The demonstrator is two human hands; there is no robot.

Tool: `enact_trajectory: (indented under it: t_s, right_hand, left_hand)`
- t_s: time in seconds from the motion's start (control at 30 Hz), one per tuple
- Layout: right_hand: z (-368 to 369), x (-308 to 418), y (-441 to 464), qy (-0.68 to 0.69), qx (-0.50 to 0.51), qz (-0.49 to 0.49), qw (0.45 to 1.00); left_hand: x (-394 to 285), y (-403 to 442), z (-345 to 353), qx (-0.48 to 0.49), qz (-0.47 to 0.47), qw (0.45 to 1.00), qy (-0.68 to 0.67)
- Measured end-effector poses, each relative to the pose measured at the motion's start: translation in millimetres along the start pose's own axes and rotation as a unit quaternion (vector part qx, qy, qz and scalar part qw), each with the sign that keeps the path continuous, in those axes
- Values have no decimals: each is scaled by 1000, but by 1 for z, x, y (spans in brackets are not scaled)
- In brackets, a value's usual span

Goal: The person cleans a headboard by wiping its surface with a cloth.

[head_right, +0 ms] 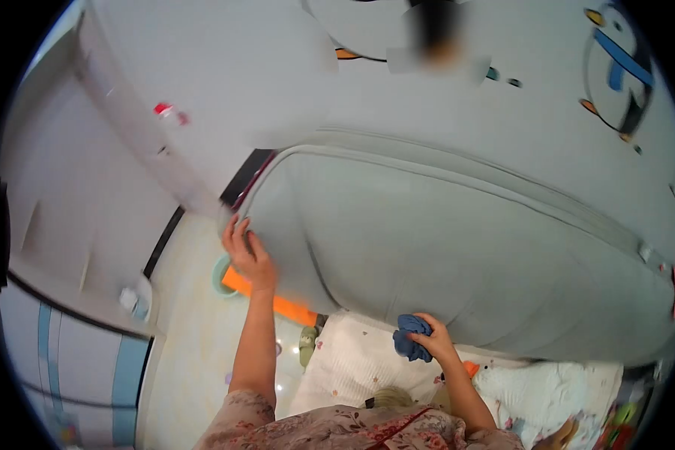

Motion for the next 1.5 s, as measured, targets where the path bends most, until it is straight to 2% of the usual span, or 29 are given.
enact_trajectory:
  t_s: [0.07,0.23,0.3,0.37,0.43,0.5,0.57,0.63,0.73,0.77,0.83,0.87,0.9,0.97,1.0,1.03,1.07,1.1,1.17,1.2,1.23,1.3,1.33,1.37,1.4,1.43,1.5]
  right_hand:
    - [-12,-2,-13,84,-43,14,995]
    - [-47,7,-38,125,-111,35,985]
    - [-59,5,-52,271,-161,30,948]
    - [-72,4,-66,305,-199,15,931]
    - [-77,-4,-79,448,-201,2,871]
    - [-86,-10,-95,475,-236,-4,848]
    - [-88,-19,-99,530,-228,-17,816]
    - [-95,-26,-109,541,-252,-14,803]
    - [-91,-37,-113,582,-218,-29,783]
    - [-94,-42,-120,579,-225,-31,783]
    - [-98,-34,-126,608,-175,-57,773]
    - [-105,-36,-140,594,-202,-31,778]
    - [-114,-43,-145,596,-207,-42,775]
    - [-124,-53,-159,654,-132,-90,740]
    - [-134,-63,-170,676,-132,-109,716]
    - [-145,-75,-181,677,-139,-114,713]
    - [-159,-88,-194,705,-152,-140,679]
    - [-175,-104,-205,729,-164,-167,644]
    - [-206,-141,-220,723,-187,-213,630]
    - [-235,-152,-235,693,-223,-288,622]
    - [-260,-164,-254,660,-257,-358,609]
    - [-284,-229,-274,657,-292,-361,593]
    - [-296,-264,-288,650,-378,-334,568]
    - [-301,-297,-303,642,-454,-298,541]
    - [-301,-310,-312,659,-448,-308,519]
    - [-308,-314,-317,651,-444,-316,529]
    - [-314,-319,-325,647,-441,-305,542]
  left_hand:
    - [-3,4,13,14,41,999,30]
    - [-2,-2,16,50,94,991,82]
    - [-3,-5,17,50,126,983,122]
    - [-5,-4,19,50,151,979,126]
    - [8,-5,19,30,69,997,27]
    - [7,-6,18,49,133,980,137]
    - [11,-4,18,51,163,968,182]
    - [8,-4,18,41,184,964,186]
    - [0,-2,17,32,191,960,200]
    - [-12,-2,17,33,190,962,192]
    - [-52,-1,12,1,174,967,187]
    - [-38,2,12,13,72,980,187]
    - [-70,2,21,9,79,981,177]
    - [-124,-4,34,35,-41,981,186]
    - [-78,-13,62,79,3,996,33]
    - [-87,-28,106,108,28,989,-95]
    - [-117,-40,144,135,50,964,-223]
    - [-168,-54,183,191,21,933,-303]
    - [-281,-94,252,304,-4,841,-448]
    - [-329,-116,281,361,0,780,-511]
    - [-366,-129,303,362,3,775,-518]
    - [-435,-172,343,438,73,784,-434]
    - [-452,-188,360,442,69,784,-430]
    - [-453,-199,378,449,22,792,-414]
    - [-446,-207,394,452,-23,801,-391]
    - [-435,-214,405,456,-23,808,-373]
    - [-414,-213,393,339,88,835,-425]
Point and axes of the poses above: each hand's wrist, its own y-axis towards the middle knuckle, its own z-axis out of the palm, x = y × z, the point moved 9 cm from there along y, towards the middle knuckle, and after that the axes turned 12 degrees about -y, right-handed, at the moved point
